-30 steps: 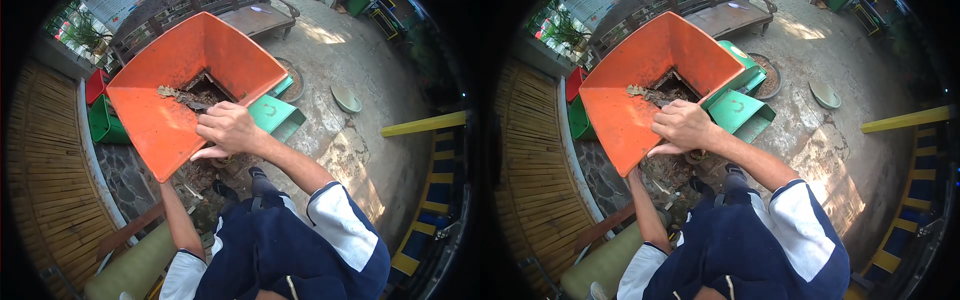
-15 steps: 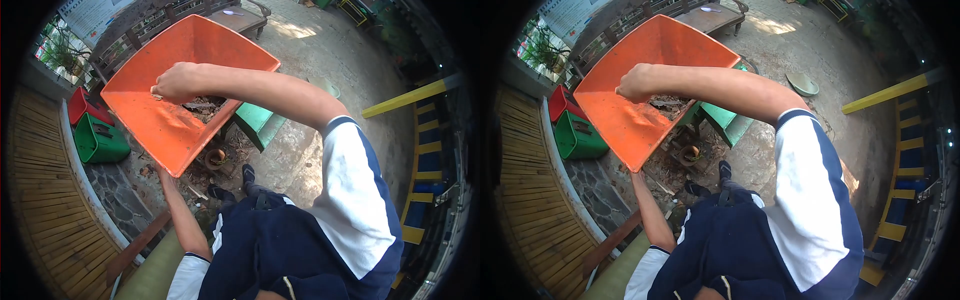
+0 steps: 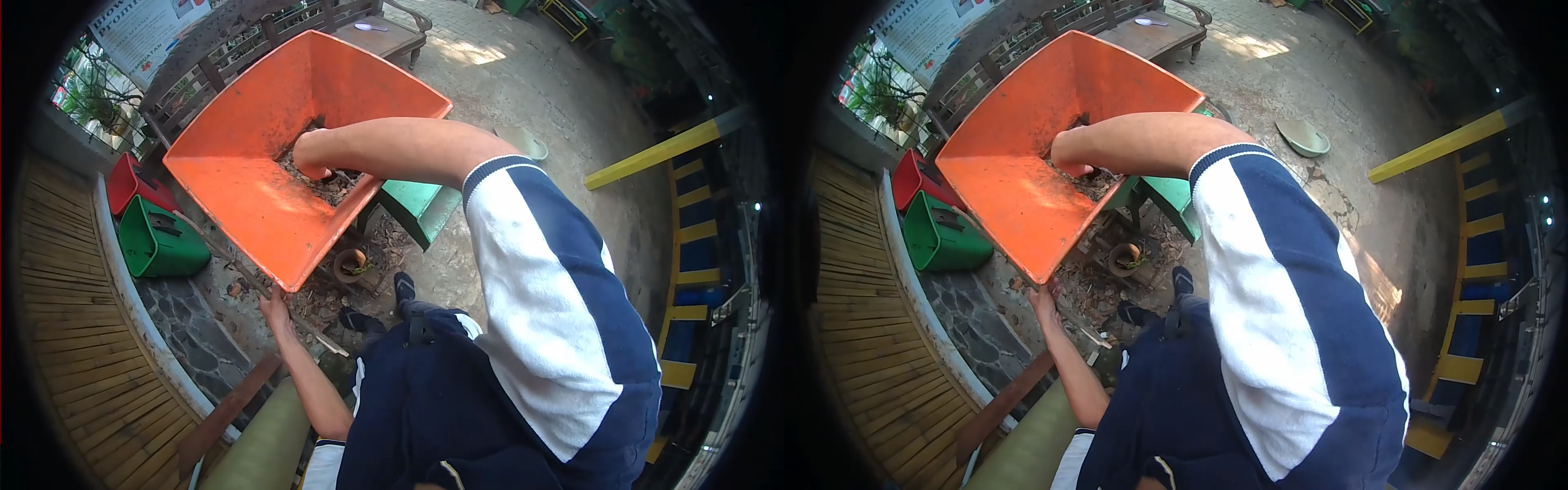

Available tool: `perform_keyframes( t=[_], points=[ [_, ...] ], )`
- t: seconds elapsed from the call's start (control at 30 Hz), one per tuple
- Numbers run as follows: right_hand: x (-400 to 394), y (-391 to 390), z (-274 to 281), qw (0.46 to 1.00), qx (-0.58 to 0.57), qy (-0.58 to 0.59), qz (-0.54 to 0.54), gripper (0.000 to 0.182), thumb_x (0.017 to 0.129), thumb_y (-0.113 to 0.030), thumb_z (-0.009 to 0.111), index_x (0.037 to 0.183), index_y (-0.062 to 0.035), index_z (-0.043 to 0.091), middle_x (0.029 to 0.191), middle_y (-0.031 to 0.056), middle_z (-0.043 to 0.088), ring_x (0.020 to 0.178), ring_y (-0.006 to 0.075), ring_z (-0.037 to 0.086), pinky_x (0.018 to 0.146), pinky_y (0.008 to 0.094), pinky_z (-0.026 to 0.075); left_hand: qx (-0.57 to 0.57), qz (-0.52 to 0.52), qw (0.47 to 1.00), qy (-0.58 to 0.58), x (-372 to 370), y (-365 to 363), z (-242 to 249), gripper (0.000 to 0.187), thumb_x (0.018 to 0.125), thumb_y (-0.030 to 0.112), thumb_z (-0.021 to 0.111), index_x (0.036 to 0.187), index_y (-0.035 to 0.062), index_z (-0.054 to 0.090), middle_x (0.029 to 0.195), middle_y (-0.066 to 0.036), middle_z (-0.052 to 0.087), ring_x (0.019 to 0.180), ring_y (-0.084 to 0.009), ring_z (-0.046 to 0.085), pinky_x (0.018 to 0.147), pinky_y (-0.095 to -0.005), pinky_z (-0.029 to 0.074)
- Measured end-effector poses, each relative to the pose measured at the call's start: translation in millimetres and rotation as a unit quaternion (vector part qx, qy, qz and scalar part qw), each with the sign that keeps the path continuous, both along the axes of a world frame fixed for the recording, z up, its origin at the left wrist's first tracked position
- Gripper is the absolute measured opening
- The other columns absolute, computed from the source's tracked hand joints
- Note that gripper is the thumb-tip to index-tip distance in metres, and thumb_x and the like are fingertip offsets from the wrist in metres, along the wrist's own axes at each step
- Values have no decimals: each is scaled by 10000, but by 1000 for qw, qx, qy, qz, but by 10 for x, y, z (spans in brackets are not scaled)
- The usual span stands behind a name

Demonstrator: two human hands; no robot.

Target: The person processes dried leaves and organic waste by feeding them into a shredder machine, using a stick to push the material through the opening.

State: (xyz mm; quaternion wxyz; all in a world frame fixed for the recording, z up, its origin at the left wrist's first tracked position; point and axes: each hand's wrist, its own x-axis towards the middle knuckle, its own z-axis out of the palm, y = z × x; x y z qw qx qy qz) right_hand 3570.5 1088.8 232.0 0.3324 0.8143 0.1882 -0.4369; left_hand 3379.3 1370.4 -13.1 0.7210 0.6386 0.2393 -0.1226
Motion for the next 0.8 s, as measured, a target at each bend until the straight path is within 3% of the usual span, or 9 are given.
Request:
perform_keyframes(
  t=[0.13,0.2,0.23,0.27,0.4,0.53,0.6,0.63,0.8],
  points=[
    [-6,-199,302,989,149,-22,6,399,855,-223,621,1212,-68,708,1270,152,672,1169,349,628,951,454,513,-4,-6,1000,14,97,-72,2,281,997,247,640,1195,56,583,1029,-46,678,860,-141,677,664,-276,550],
    [-236,-361,725,966,225,-124,3,366,866,-177,556,1168,-47,716,1226,163,688,1126,349,655,918,474,532,1,3,1000,13,148,-27,-15,207,1000,200,622,1159,68,617,988,-32,716,822,-130,702,641,-251,561],
    [-431,-378,1124,966,224,-116,-55,356,887,-208,561,1170,-49,710,1182,161,702,1098,348,668,893,493,539,-13,-21,1000,-9,205,-16,-30,320,1007,276,619,1213,35,573,1038,-52,682,863,-141,682,654,-277,546],
    [-375,-491,1091,959,243,-143,-26,364,927,-274,584,1203,-59,682,1134,164,710,1077,358,668,896,502,534,-27,-43,998,-29,262,5,-32,441,1014,353,616,1267,3,529,1089,-73,648,904,-151,662,667,-302,531],
    [-1117,-766,1541,826,484,-284,-58,405,1027,-386,506,1167,-29,637,1069,185,680,1057,354,651,906,476,504,-9,-46,996,-71,375,-169,495,285,1040,338,566,1018,53,567,778,3,584,602,-96,557,528,-264,447],
    [-1698,-568,1222,733,602,-314,-46,436,1017,-437,505,1061,-35,668,912,157,664,914,332,661,799,439,516,-11,-26,999,-47,443,-222,574,288,1052,316,533,857,109,485,641,49,405,504,-69,420,456,-252,347],
    [-1851,-486,841,791,502,-350,0,451,1000,-453,523,834,-59,667,754,102,639,746,280,672,654,411,528,-1,-14,999,-34,366,-143,643,283,1054,323,527,874,106,493,645,47,400,501,-72,410,450,-258,346],
    [-1852,-471,704,703,543,-453,73,433,971,-440,561,731,-88,636,663,54,588,632,243,631,566,374,496,-13,-10,1000,-19,315,-112,693,286,1052,324,530,873,105,493,647,47,404,501,-72,410,447,-258,346],
    [-1841,-485,638,654,582,-479,63,386,945,-432,595,739,-107,620,662,49,574,638,225,616,552,364,486,-35,17,999,15,-153,186,799,279,1040,334,545,994,60,574,673,35,461,493,-75,420,456,-244,360]
  ],
)
